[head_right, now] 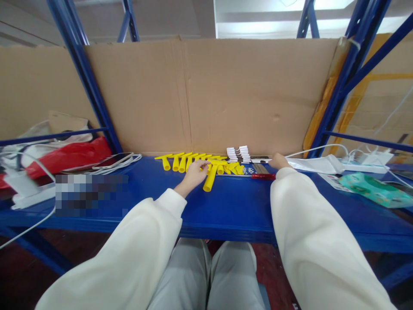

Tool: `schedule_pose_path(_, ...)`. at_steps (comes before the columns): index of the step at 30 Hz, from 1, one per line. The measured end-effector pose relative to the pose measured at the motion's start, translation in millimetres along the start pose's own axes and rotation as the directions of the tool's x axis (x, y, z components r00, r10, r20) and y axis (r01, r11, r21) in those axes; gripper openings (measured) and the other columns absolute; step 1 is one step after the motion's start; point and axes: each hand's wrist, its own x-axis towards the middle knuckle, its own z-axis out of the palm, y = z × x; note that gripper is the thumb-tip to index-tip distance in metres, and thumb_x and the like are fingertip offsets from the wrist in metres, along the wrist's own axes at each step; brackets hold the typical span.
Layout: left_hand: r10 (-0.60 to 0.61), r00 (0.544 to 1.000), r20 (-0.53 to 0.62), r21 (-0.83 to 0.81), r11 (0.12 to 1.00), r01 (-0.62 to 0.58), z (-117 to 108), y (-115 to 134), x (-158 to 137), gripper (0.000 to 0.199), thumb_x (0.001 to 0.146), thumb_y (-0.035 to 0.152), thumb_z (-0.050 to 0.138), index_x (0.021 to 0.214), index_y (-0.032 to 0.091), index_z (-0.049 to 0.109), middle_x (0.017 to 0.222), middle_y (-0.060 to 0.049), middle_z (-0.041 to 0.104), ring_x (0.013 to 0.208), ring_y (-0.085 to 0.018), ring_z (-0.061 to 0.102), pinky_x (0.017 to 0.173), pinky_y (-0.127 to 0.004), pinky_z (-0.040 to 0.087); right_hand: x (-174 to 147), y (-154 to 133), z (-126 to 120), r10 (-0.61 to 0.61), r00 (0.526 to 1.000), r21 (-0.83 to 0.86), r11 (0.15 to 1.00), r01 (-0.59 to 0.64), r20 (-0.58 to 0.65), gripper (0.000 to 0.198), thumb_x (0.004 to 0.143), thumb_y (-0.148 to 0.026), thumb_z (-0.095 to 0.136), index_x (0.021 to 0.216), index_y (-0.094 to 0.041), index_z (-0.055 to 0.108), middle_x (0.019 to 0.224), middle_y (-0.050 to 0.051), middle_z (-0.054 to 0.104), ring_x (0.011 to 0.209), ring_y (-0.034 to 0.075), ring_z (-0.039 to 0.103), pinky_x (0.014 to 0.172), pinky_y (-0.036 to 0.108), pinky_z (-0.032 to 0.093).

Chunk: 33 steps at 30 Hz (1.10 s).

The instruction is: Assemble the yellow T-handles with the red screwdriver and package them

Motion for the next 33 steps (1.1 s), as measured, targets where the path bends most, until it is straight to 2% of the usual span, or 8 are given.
schedule_pose_path(2, 0.016, 1.000, 0.008, 0.005, 1.000, -0.016, 1.7, -0.1, -0.8, 0.031, 0.085, 0.001, 0.054, 0.098, 0.016, 0.079, 0.105, -0.008, 0.078, 0.098, -0.020, 0.072, 0.095, -0.032, 0.055, 6.7, -1.3, 1.6, 0.051, 0.997, -0.083, 0.996, -0.045, 0.060, 0.036, 0.084, -0.021, 0.059, 0.110, -0.002, 0.074, 0.101, 0.025, 0.074, 0.100, 0.033, 0.072, 0.078, 0.032, 0.053)
schedule_pose_path(8, 0.075, 0.997, 0.030, -0.009, 0.997, -0.075, 3.9, 6.6, -9.2, 0.030, 0.084, 0.001, 0.055, 0.097, 0.015, 0.078, 0.104, -0.009, 0.077, 0.098, -0.020, 0.071, 0.095, -0.033, 0.054, 25.2, -4.9, 17.6, 0.043, 0.993, -0.136, 0.990, -0.028, 0.106, 0.054, 0.086, -0.038, 0.063, 0.123, 0.002, 0.065, 0.112, 0.029, 0.071, 0.108, 0.035, 0.069, 0.084, 0.035, 0.054)
schedule_pose_path(11, 0.096, 0.995, 0.029, -0.014, 0.995, -0.095, 3.6, 10.0, -12.0, 0.029, 0.083, 0.001, 0.056, 0.097, 0.016, 0.077, 0.103, -0.008, 0.077, 0.097, -0.019, 0.071, 0.095, -0.033, 0.054, 32.3, -5.0, 27.4, 0.052, 0.991, -0.154, 0.988, -0.033, 0.126, 0.062, 0.088, -0.039, 0.060, 0.130, 0.006, 0.057, 0.116, 0.033, 0.068, 0.112, 0.036, 0.067, 0.086, 0.037, 0.053)
schedule_pose_path(18, 0.109, 0.993, 0.036, -0.050, 0.993, -0.107, 3.3, 13.6, -14.7, 0.028, 0.083, 0.001, 0.057, 0.095, 0.017, 0.077, 0.102, -0.007, 0.076, 0.098, -0.019, 0.070, 0.096, -0.033, 0.054, 35.9, -5.2, 34.9, 0.075, 0.986, -0.157, 0.986, -0.051, 0.151, 0.063, 0.089, -0.038, 0.056, 0.135, 0.005, 0.051, 0.122, 0.033, 0.065, 0.116, 0.036, 0.065, 0.090, 0.039, 0.052)
schedule_pose_path(22, 0.085, 0.994, 0.062, -0.055, 0.995, -0.082, 0.5, 16.3, -15.8, 0.029, 0.084, 0.002, 0.057, 0.095, 0.018, 0.077, 0.104, -0.007, 0.076, 0.100, -0.019, 0.070, 0.097, -0.033, 0.053, 32.3, -7.3, 37.2, 0.090, 0.991, -0.158, 0.985, -0.074, 0.098, 0.057, 0.087, -0.040, 0.057, 0.131, -0.003, 0.059, 0.117, 0.029, 0.069, 0.113, 0.037, 0.066, 0.089, 0.046, 0.052)
schedule_pose_path(27, 0.069, 0.995, 0.069, -0.047, 0.997, -0.066, -2.8, 17.1, -15.6, 0.029, 0.084, 0.003, 0.056, 0.097, 0.018, 0.078, 0.105, -0.007, 0.076, 0.102, -0.020, 0.070, 0.098, -0.033, 0.053, 31.8, -7.7, 36.7, 0.090, 0.996, -0.101, 0.991, -0.088, 0.018, 0.046, 0.081, -0.039, 0.066, 0.115, -0.009, 0.069, 0.108, 0.027, 0.072, 0.105, 0.038, 0.068, 0.087, 0.049, 0.052)
schedule_pose_path(29, 0.057, 0.996, 0.068, -0.044, 0.998, -0.054, -3.3, 17.2, -15.2, 0.030, 0.084, 0.002, 0.056, 0.096, 0.018, 0.078, 0.105, -0.007, 0.076, 0.101, -0.019, 0.070, 0.098, -0.032, 0.053, 32.1, -5.3, 33.2, 0.086, 0.996, -0.049, 0.995, -0.087, -0.013, 0.048, 0.078, -0.041, 0.070, 0.112, -0.008, 0.069, 0.105, 0.027, 0.071, 0.102, 0.038, 0.069, 0.085, 0.048, 0.053)
schedule_pose_path(33, 0.033, 0.997, 0.065, -0.035, 0.999, -0.030, -3.4, 19.0, -14.2, 0.030, 0.084, 0.002, 0.055, 0.095, 0.017, 0.078, 0.105, -0.007, 0.077, 0.102, -0.020, 0.070, 0.098, -0.032, 0.053, 28.8, 1.0, 24.4, 0.040, 0.992, 0.099, 0.995, -0.028, -0.124, 0.057, 0.075, -0.040, 0.074, 0.119, -0.004, 0.063, 0.109, 0.028, 0.069, 0.105, 0.038, 0.067, 0.085, 0.044, 0.053)
